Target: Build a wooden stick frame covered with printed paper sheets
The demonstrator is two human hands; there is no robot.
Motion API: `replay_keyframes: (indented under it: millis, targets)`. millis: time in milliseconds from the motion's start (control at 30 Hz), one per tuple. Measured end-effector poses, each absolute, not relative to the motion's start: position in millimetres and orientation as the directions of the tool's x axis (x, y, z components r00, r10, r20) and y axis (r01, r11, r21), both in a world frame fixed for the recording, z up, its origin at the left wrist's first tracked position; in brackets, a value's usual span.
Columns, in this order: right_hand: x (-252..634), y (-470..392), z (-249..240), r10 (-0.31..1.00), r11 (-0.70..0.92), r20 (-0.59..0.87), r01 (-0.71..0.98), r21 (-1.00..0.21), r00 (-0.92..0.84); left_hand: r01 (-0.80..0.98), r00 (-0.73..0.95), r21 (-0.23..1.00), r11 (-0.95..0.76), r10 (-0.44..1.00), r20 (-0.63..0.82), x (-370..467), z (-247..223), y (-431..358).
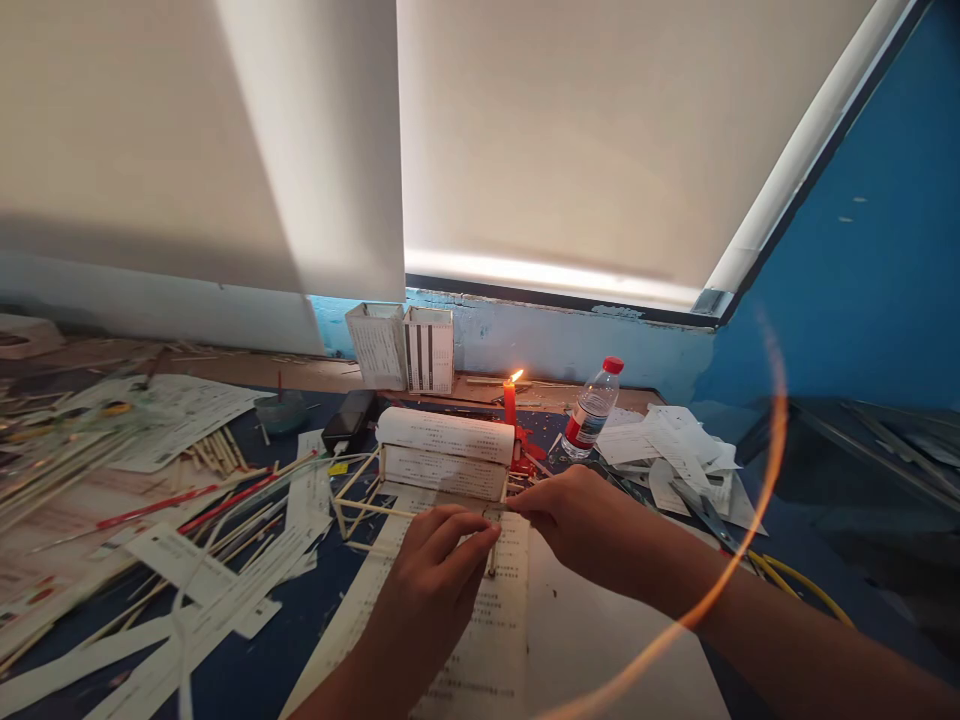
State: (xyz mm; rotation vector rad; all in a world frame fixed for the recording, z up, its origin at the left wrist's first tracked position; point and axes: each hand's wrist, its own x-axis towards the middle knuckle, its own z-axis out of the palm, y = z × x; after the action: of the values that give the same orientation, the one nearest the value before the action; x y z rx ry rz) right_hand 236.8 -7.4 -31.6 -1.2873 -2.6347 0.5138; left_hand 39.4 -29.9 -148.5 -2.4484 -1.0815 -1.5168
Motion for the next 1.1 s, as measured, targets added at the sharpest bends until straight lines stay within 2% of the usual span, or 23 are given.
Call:
replay_keyframes:
  millis: [233, 567, 900, 1100]
  targets:
    - [227, -8, -39, 0.784, 0.572, -0.06, 0.758, -0.314, -0.617, 0.591, 0.276, 0.297, -0.75, 0.534, 0.799, 39, -147, -31]
    - [232, -7, -38, 0.811, 0.545, 0.045, 0.725, -0.421, -0.583, 0.593, 0.269, 0.303, -0.746, 0.538, 0.799, 39, -149, -31]
    - [224, -9, -44, 0.756, 0.613, -0.01, 0.714, -0.338, -0.655, 0.581, 0.285, 0.284, -0.762, 0.518, 0.807, 38, -147, -32]
    - [232, -4, -43, 0.779, 0.587, 0.049, 0.7, -0.406, -0.625, 0.583, 0.28, 0.301, -0.755, 0.535, 0.797, 38, -147, -33]
